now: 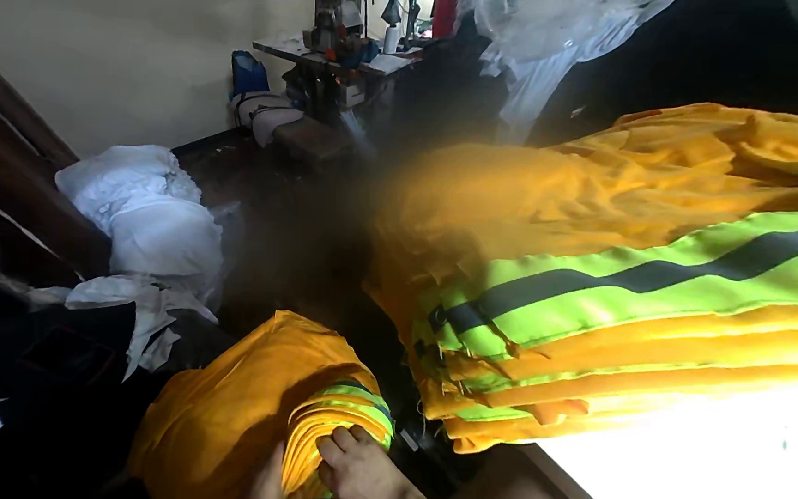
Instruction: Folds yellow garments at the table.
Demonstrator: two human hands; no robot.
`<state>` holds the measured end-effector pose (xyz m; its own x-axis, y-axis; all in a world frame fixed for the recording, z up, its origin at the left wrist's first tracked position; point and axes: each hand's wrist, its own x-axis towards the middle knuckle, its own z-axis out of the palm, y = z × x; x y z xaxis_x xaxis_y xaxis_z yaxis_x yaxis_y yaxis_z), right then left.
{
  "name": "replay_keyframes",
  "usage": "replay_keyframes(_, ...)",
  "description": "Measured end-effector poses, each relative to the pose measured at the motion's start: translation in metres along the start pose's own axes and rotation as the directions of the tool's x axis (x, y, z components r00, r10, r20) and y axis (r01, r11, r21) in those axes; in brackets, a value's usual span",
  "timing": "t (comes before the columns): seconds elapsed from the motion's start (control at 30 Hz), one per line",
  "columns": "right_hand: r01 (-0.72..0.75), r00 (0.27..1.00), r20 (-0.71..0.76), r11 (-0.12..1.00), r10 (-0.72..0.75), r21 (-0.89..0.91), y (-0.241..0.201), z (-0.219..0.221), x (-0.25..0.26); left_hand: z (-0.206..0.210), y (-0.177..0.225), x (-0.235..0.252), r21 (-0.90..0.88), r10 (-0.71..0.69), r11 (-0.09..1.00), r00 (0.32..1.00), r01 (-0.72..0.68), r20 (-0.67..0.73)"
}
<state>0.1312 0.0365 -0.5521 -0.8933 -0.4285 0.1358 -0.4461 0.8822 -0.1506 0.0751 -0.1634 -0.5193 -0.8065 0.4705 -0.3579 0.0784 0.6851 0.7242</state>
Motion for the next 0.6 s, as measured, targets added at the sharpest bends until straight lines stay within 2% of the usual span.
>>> replay_keyframes(0.07,-0.017,1.000,0.018,1.000,0.017,0.014,0.000,0.000,-0.001,0.012,0.007,-0.012,0.253,0.005,0.967,0.998,0.012,-0.067)
replay_keyframes(0.1,-0.019,1.000,0.021,1.000,0.019,0.012,0.000,0.001,0.000,0.015,0.009,-0.016,0.310,-0.002,0.950,0.996,0.029,-0.085)
replay_keyframes(0.3,-0.043,0.993,-0.112,0.996,0.034,-0.077,-0.001,0.005,0.003,0.019,0.013,-0.010,0.433,-0.001,0.900,0.992,0.054,-0.122)
replay_keyframes(0.37,-0.050,0.992,-0.123,0.996,0.041,-0.072,-0.001,0.005,0.004,0.014,0.012,-0.003,0.382,-0.034,0.920,0.990,0.083,-0.133)
replay_keyframes(0.47,-0.012,0.990,-0.138,1.000,0.010,-0.017,0.001,0.004,0.002,-0.001,0.010,0.006,0.190,-0.101,0.975,0.992,0.114,-0.079)
replay_keyframes(0.6,0.046,0.998,-0.048,0.992,-0.041,0.119,0.003,0.002,-0.001,-0.012,-0.005,0.016,0.047,-0.113,0.992,0.994,0.113,-0.015)
